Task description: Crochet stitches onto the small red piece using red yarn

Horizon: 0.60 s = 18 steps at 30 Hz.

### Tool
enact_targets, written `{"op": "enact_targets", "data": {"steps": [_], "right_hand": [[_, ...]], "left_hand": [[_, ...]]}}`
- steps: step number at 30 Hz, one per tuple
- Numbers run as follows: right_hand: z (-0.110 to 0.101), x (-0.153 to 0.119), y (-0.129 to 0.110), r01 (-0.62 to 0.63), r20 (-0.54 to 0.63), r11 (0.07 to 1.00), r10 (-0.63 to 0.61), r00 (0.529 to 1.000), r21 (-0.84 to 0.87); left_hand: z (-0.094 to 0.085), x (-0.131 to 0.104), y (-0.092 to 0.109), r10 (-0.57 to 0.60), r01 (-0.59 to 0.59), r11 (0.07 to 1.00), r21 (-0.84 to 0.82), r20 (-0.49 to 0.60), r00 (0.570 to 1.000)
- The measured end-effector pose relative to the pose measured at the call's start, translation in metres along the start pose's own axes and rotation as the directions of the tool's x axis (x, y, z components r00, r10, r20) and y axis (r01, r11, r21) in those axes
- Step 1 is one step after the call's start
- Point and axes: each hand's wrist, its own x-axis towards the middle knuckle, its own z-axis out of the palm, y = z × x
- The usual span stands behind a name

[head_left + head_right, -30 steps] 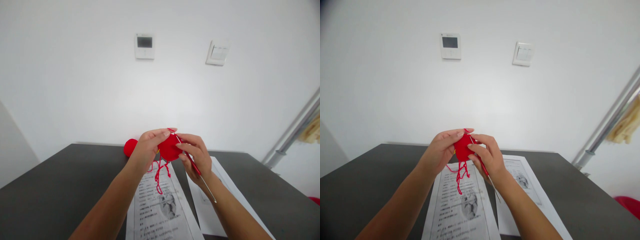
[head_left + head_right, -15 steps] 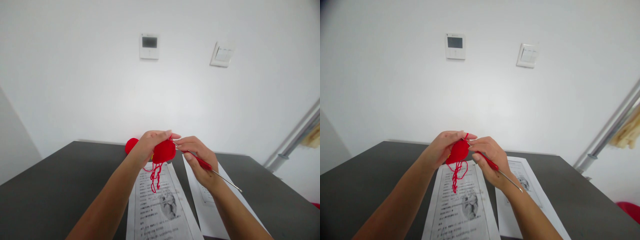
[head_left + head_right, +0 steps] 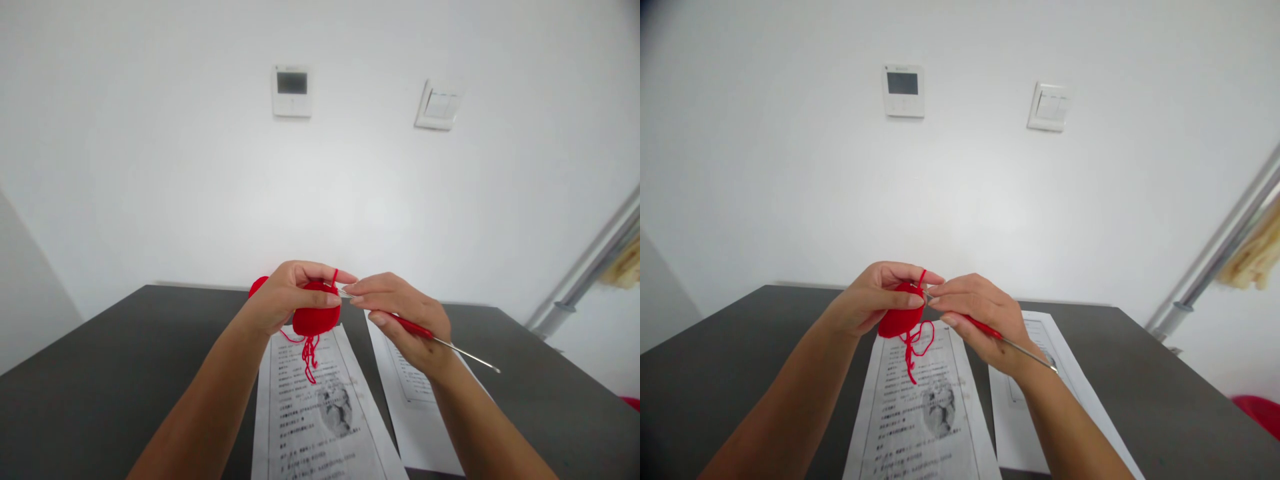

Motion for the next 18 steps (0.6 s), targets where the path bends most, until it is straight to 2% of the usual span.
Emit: {"op": "enact_targets", "data": {"steps": [2,5,9,11,13,16,18], "right_hand": [[0.000,-0.001,-0.001,-0.031,-0.020,0.998,0.032,0.999,0.052],[0.003,-0.004,-0.003,-0.137,-0.077,0.976,0.151,0.985,0.171],[0.007,-0.006,-0.005,-0.284,-0.130,0.881,0.354,0.926,0.378],[0.007,-0.005,-0.005,-0.315,-0.132,0.850,0.402,0.906,0.423],[0.003,-0.003,-0.005,-0.303,-0.106,0.865,0.372,0.922,0.401],[-0.007,0.001,-0.006,-0.201,0.013,0.945,0.204,0.979,0.259],[-0.015,0.003,-0.006,-0.142,0.104,0.976,0.126,0.987,0.165]], "left_hand": [[-0.002,-0.001,0.001,-0.008,0.008,1.000,-0.027,0.002,1.000],[-0.005,-0.001,0.002,-0.010,0.012,0.997,-0.074,0.025,1.000],[-0.006,-0.001,0.003,-0.038,0.043,0.995,-0.093,0.060,0.998],[-0.006,-0.001,0.004,-0.047,0.054,0.994,-0.092,0.072,0.996],[-0.007,0.000,0.004,-0.049,0.057,0.994,-0.099,0.079,0.996],[-0.009,0.001,0.003,-0.056,0.068,0.991,-0.119,0.103,0.993],[-0.009,0.003,0.001,-0.063,0.078,0.989,-0.127,0.119,0.991]]}}
